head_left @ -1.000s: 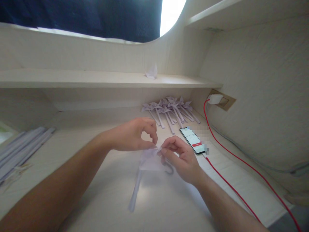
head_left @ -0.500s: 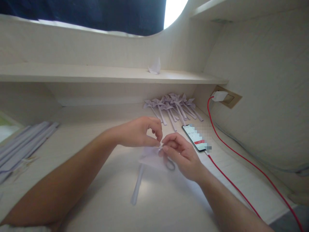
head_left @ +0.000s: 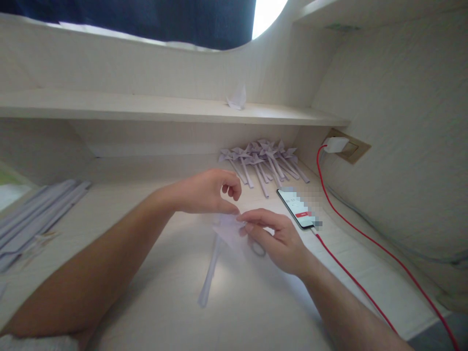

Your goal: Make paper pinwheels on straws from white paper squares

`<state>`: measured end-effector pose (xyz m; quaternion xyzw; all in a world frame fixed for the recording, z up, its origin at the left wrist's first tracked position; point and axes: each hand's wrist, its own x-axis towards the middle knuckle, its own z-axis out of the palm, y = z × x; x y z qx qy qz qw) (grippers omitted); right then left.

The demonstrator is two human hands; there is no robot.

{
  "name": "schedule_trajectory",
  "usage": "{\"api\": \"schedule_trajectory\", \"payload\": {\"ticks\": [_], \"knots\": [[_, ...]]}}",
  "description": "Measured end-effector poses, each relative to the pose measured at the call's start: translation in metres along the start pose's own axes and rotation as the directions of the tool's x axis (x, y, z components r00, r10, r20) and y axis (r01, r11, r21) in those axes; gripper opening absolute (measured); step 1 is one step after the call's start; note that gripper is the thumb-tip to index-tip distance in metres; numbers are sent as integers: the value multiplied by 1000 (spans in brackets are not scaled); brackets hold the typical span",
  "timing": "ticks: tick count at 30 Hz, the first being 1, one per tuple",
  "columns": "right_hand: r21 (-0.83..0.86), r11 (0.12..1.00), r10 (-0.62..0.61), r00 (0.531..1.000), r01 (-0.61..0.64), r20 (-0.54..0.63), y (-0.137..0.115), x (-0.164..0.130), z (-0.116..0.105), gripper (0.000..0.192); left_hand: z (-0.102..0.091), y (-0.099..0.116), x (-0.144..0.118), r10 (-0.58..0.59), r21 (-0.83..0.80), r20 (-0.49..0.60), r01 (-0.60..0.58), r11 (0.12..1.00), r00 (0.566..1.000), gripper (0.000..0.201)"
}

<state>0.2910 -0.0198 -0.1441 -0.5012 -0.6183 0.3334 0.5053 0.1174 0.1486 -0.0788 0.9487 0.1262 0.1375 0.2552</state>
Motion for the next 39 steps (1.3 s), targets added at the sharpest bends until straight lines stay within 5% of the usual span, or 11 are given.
{"api": "schedule_trajectory", "payload": {"ticks": [6, 11, 16, 23, 31, 39], "knots": [[-13, 1000, 20, 1000, -20, -20, 1, 0, 2, 20, 1, 5, 0, 18, 10, -33, -18, 1000, 999, 12], [124, 988, 110, 983, -91, -150, 7, 4, 3, 15, -2, 12, 2, 4, -50, -215, -15, 999, 977, 13], [214, 973, 164, 906, -84, -389, 8, 12, -2, 18, -6, 20, 1, -108, -108, -363, 73, 991, 925, 27], [304, 949, 240, 805, -79, -542, 11, 15, -13, 23, 21, 26, 7, -279, -22, -289, 285, 958, 916, 39], [334, 938, 271, 805, -98, -527, 10, 16, -12, 26, 44, 32, 13, -175, -142, -526, 117, 983, 833, 16], [349, 928, 304, 806, -130, -508, 10, 17, -11, 29, 56, 25, 13, 28, 33, -665, -8, 999, 746, 12]]}}
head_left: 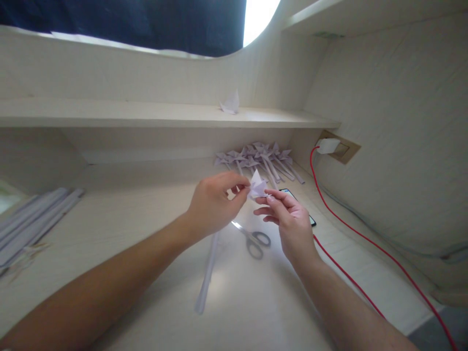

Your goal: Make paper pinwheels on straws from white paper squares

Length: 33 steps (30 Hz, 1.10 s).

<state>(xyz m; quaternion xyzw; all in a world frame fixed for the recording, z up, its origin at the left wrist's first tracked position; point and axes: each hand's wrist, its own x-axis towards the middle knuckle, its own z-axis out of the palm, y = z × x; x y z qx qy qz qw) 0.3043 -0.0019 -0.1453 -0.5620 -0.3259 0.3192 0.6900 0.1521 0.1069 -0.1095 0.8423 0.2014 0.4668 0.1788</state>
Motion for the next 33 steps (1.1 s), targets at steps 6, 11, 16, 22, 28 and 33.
{"api": "schedule_trajectory", "payload": {"ticks": [6, 11, 16, 22, 28, 33], "knots": [[-17, 999, -34, 999, 35, 30, -1, -3, 3, 26, 0, -3, -1, 8, 41, -5, -8, 999, 1000, 16], [-67, 993, -96, 994, 100, 51, -1, -8, 6, 23, 1, -3, 1, -117, 94, 26, 114, 989, 993, 18], [-102, 981, -158, 985, 164, 67, -1, -11, 6, 21, 1, -6, 6, -163, 61, 34, 161, 985, 986, 13], [-64, 991, -110, 992, 114, 59, -1, -8, 6, 23, 6, -13, -1, -34, 10, -101, 35, 999, 994, 24], [-50, 994, -96, 994, 99, 61, -2, -9, 6, 22, 10, -19, -7, 179, 88, -132, -168, 982, 975, 7], [-63, 992, -103, 993, 106, 58, -2, -9, 6, 22, 6, -23, -6, 305, 190, -61, -289, 938, 950, 12]]}}
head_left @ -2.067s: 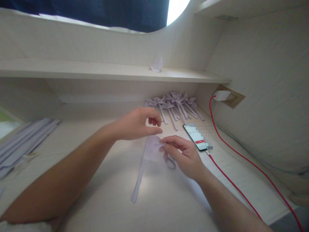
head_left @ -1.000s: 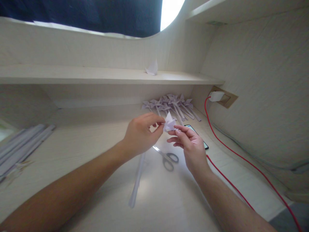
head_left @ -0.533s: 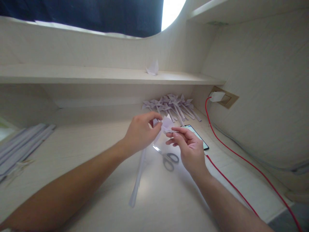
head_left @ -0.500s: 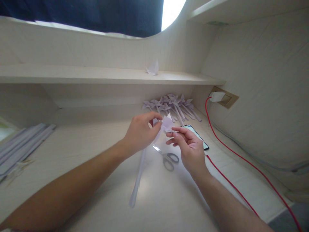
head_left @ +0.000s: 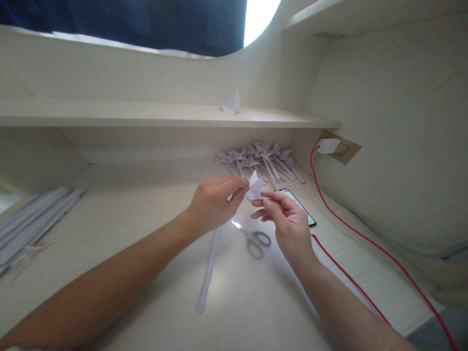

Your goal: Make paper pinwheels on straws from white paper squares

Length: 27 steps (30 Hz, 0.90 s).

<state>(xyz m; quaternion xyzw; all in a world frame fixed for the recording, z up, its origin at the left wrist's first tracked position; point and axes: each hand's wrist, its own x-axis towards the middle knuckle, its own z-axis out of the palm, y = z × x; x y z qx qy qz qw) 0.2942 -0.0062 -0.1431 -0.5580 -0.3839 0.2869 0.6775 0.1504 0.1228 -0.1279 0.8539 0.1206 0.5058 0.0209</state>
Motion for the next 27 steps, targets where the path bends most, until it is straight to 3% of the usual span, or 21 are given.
{"api": "schedule_trajectory", "payload": {"ticks": [11, 18, 23, 27], "knots": [[4, 1000, 8, 1000, -8, -2, 1, 1, -1, 22, -7, 10, 8, -8, -165, 209, 43, 985, 978, 27], [-60, 995, -78, 997, 79, 17, 3, -1, 0, 19, -7, 10, 11, -71, -220, 229, 123, 968, 971, 25], [-100, 990, -97, 994, 102, 45, 6, -4, 1, 19, -3, 9, 7, -45, -188, 146, 73, 979, 988, 18], [-100, 988, -111, 993, 116, 48, 6, -4, 2, 18, -6, 9, 8, 49, -207, 174, -12, 978, 984, 15]]}}
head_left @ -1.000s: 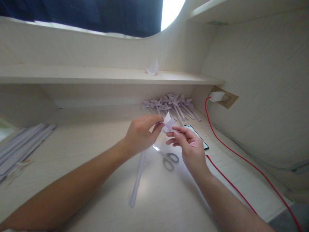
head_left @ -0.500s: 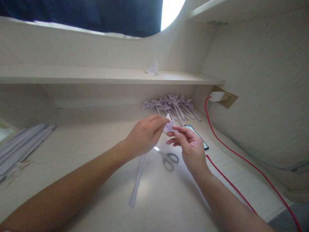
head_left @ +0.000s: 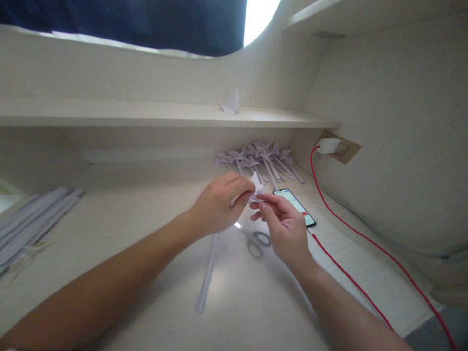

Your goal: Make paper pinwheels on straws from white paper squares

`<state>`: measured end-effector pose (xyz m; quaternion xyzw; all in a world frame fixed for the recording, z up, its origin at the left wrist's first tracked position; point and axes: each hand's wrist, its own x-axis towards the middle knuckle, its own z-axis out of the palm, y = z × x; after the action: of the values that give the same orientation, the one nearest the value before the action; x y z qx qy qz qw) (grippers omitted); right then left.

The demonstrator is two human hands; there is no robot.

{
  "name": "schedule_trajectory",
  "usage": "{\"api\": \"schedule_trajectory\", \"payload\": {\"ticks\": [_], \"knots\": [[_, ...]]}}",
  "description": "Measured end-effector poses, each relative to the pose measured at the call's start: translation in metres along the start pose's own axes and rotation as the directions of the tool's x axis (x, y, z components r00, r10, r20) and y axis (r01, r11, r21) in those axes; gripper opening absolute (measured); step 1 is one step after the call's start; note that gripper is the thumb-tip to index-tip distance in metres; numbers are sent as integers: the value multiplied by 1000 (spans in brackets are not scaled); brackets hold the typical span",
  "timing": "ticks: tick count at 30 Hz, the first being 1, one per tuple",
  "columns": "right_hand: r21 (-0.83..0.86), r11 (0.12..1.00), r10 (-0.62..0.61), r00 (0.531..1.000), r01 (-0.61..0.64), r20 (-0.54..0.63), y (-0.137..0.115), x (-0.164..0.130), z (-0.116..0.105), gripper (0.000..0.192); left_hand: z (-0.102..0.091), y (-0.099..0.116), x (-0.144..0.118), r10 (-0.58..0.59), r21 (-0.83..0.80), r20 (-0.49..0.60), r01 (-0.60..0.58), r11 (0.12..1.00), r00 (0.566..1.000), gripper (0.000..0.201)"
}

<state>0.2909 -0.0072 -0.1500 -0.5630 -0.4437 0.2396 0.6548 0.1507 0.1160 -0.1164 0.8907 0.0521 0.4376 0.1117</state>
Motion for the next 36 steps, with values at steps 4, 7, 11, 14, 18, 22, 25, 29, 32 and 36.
{"api": "schedule_trajectory", "payload": {"ticks": [4, 7, 11, 14, 18, 22, 25, 29, 32, 36], "knots": [[6, 1000, -3, 1000, 3, -13, 1, 1, -1, 17, -3, 3, 3, 34, -71, 54, -30, 997, 998, 16], [-8, 1000, -5, 1000, 4, -25, 1, 1, -2, 17, -3, 5, 4, 51, -97, 66, -45, 994, 996, 16], [-24, 1000, -8, 1000, 8, -22, 2, 1, -2, 18, -3, 7, 5, 59, -112, 71, -50, 992, 996, 14], [-22, 1000, -9, 1000, 8, -23, 1, 0, -2, 19, -3, 5, 4, 56, -113, 65, -48, 992, 996, 14], [-28, 1000, -15, 999, 15, -28, -3, 0, -1, 18, -1, 3, 2, -9, -72, -4, 9, 997, 1000, 14], [-36, 999, -16, 999, 15, -29, -6, -1, 0, 18, 0, 2, 0, -119, -107, -56, 113, 988, 991, 24], [-39, 999, -23, 999, 22, -28, -6, -1, 0, 18, 0, 2, 0, -123, -129, -41, 117, 985, 992, 22], [-43, 999, -26, 999, 25, -26, -5, -2, 0, 19, 2, 2, 2, -157, -135, -34, 151, 979, 987, 19], [-44, 998, -36, 999, 35, -20, -4, -3, 0, 19, 3, 3, 3, -208, -146, -48, 199, 969, 977, 19], [-67, 996, -66, 998, 65, -15, -1, -4, -1, 18, 4, 4, 3, -237, -186, -38, 226, 956, 971, 19]]}}
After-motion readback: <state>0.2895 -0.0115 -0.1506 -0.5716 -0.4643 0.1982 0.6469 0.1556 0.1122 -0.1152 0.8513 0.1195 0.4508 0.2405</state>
